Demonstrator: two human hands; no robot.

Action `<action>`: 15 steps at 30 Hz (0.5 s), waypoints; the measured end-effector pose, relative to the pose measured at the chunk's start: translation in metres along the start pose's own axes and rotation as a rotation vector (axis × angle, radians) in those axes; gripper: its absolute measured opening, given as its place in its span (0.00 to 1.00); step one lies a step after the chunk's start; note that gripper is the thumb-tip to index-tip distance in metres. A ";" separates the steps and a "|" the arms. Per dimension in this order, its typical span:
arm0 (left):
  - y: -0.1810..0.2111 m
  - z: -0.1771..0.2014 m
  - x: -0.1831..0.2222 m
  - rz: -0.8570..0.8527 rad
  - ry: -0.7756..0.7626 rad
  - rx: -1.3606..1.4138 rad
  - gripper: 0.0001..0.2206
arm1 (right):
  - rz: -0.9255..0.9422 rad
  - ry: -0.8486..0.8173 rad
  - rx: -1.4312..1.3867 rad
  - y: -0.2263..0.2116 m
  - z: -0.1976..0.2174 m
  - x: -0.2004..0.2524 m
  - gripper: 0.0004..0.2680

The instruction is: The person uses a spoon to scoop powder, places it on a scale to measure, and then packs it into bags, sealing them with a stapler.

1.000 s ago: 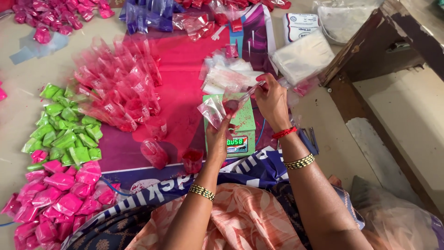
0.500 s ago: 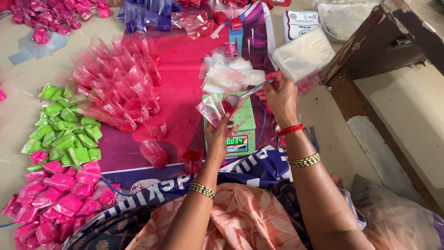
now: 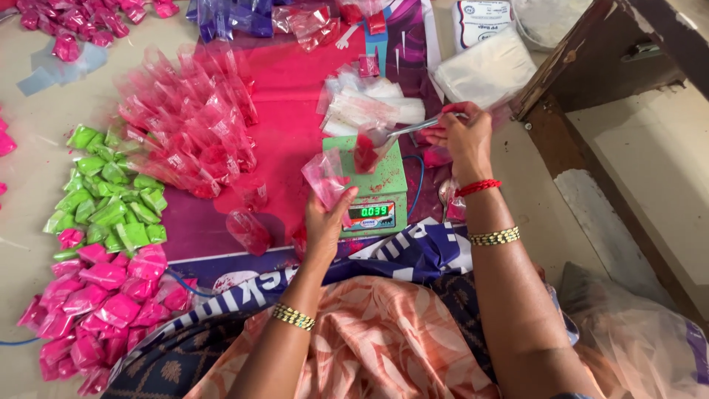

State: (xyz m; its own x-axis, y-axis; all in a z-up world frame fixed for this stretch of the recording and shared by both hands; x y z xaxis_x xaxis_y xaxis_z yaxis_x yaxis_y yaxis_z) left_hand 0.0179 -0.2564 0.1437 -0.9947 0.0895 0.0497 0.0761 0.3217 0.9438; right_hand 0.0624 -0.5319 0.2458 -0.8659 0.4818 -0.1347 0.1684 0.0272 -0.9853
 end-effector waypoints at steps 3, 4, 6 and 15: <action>0.013 0.017 0.027 -0.019 -0.029 -0.180 0.16 | 0.020 -0.008 -0.034 0.000 0.008 0.001 0.05; 0.018 0.020 0.037 -0.021 -0.029 -0.179 0.16 | 0.022 -0.008 -0.034 0.001 0.011 0.001 0.05; 0.025 0.027 0.060 0.001 -0.087 -0.251 0.21 | -0.026 0.030 -0.030 0.005 0.018 0.001 0.06; 0.022 0.055 0.109 -0.024 -0.105 -0.246 0.31 | 0.026 0.093 -0.215 -0.003 0.047 0.007 0.05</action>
State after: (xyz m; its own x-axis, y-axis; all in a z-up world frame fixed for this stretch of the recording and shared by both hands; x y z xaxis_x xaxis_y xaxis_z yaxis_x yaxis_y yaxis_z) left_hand -0.0856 -0.1876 0.1521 -0.9825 0.1863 0.0039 0.0205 0.0871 0.9960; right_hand 0.0341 -0.5697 0.2428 -0.8146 0.5628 -0.1402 0.2955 0.1947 -0.9353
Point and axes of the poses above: each hand's wrist, its own x-axis away from the middle knuckle, its own z-axis out of the back of the hand, y = z × x, the point moved 2 cm from there along -x, towards the middle knuckle, and after that the axes turned 8 degrees about z, right-handed, at the moved point
